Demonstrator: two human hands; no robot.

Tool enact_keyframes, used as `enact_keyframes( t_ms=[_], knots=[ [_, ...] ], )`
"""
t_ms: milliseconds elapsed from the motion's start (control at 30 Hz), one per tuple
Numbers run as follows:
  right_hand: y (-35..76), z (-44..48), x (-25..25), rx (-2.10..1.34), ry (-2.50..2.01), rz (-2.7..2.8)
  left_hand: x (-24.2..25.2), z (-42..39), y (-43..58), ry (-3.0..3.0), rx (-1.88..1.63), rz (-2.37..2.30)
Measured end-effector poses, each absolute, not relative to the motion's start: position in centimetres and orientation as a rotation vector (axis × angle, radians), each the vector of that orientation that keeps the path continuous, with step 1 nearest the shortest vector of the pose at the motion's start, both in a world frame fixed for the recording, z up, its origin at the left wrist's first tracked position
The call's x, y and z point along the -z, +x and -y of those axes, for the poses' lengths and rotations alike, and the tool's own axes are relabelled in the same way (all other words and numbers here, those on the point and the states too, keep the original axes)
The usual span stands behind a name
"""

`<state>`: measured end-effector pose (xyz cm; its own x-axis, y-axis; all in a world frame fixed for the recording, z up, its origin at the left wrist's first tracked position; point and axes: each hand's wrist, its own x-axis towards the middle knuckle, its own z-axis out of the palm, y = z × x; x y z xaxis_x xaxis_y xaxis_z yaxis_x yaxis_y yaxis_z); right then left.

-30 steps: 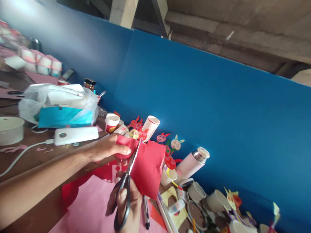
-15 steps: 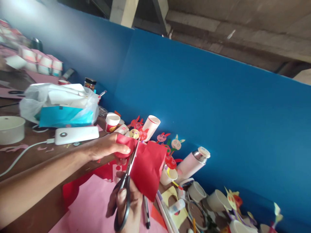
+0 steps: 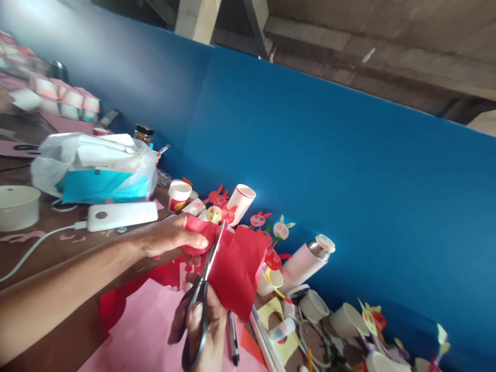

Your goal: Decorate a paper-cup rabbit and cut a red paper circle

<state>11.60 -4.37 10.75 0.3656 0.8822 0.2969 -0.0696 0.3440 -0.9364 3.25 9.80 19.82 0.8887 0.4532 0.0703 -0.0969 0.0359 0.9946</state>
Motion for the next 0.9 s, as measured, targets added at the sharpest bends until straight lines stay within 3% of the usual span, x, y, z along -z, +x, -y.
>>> enact_keyframes(
  t_ms=[900],
  knots=[
    [11.61,4.73,-10.91,-0.787,-1.061,0.957,-19.78,-9.93,3.21,1.459,-0.451,-0.342]
  ],
)
